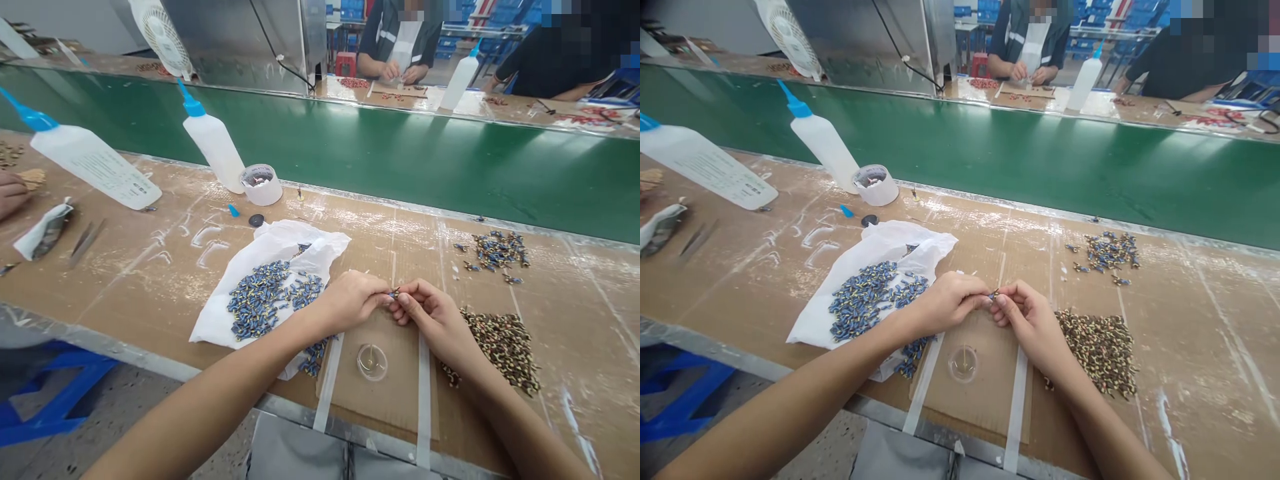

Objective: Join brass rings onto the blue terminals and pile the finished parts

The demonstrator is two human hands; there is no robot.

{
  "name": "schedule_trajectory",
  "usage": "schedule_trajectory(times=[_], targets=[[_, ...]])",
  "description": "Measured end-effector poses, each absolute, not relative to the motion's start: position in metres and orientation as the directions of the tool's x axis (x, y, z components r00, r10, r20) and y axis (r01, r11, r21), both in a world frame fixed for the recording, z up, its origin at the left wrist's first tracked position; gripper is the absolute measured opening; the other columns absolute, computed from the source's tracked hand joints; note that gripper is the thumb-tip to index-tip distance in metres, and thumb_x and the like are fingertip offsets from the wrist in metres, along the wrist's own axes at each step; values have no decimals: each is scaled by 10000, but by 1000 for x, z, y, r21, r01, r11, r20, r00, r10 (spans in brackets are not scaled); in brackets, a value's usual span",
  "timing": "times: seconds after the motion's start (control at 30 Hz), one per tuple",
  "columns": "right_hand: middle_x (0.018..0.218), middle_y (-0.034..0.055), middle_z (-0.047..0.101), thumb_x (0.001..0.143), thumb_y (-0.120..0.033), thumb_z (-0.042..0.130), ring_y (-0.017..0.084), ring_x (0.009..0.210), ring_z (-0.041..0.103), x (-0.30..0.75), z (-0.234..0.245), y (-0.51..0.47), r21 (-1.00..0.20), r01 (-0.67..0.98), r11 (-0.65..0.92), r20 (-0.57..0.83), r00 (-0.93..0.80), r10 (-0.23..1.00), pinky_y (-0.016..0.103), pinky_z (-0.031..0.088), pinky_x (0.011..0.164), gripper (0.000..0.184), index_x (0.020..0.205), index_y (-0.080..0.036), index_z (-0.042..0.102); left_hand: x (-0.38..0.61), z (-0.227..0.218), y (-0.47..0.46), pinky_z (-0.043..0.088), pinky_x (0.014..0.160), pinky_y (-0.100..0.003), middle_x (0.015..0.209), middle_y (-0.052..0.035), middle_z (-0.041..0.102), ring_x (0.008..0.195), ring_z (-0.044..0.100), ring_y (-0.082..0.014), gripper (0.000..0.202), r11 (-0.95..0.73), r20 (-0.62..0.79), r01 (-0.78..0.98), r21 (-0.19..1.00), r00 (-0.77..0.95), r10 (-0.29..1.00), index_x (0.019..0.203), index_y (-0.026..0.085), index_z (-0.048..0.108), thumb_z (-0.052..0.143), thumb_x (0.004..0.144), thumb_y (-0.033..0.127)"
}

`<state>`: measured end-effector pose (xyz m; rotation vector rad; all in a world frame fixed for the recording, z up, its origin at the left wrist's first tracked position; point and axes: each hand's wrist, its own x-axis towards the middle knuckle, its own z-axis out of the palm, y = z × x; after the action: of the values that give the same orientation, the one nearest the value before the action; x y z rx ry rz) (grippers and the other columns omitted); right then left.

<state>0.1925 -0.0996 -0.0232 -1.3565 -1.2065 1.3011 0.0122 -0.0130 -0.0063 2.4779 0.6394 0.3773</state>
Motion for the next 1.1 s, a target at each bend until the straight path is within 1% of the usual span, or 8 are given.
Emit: schedule_trajectory(times=[0.17,0.4,0.63,0.77,0.97,1.1], targets=[[801,55,692,897,-490,605,144,677,634,193,-24,-101,-988,75,-135,-136,-10,991,282,546,641,301,870,-191,614,13,-6,-14,358,678,-263,826,-37,707,785,623,-162,235,-733,114,366,574,850,514,796,148,640,498,964,231],[773,56,686,884,-512,611,145,655,627,190,-24,-101,-991,76,-109,-107,30,994,280,544,608,323,843,-191,621,14,-3,-16,357,685,-263,843,-31,701,807,616,-164,215,-731,95,377,569,853,514,816,154,621,476,967,203],[789,50,679,886,-491,619,137,664,624,193,-23,-99,-990,27,-141,-141,20,990,271,547,620,302,864,-189,620,13,-1,-16,339,662,-261,794,-23,677,760,592,-156,219,-731,116,363,578,850,514,782,158,602,467,954,167],[762,44,676,880,-505,621,137,648,627,192,-22,-99,-988,31,-150,-149,15,989,272,550,617,319,833,-189,613,14,-2,-16,347,664,-261,777,-24,661,750,583,-155,231,-731,115,366,576,849,515,770,164,602,457,949,177],[698,40,654,886,-515,602,135,588,590,184,-24,-102,-989,89,-120,-113,81,990,261,500,545,342,782,-190,587,20,-11,-22,307,587,-255,648,-8,608,625,523,-138,242,-658,97,414,630,798,595,661,165,556,478,890,150],[680,32,633,909,-488,579,136,589,581,180,-26,-104,-987,126,-98,-89,80,993,262,489,555,324,769,-196,564,22,-14,-27,297,579,-262,637,-13,592,613,507,-142,241,-650,102,442,618,775,624,644,170,541,458,870,152]])
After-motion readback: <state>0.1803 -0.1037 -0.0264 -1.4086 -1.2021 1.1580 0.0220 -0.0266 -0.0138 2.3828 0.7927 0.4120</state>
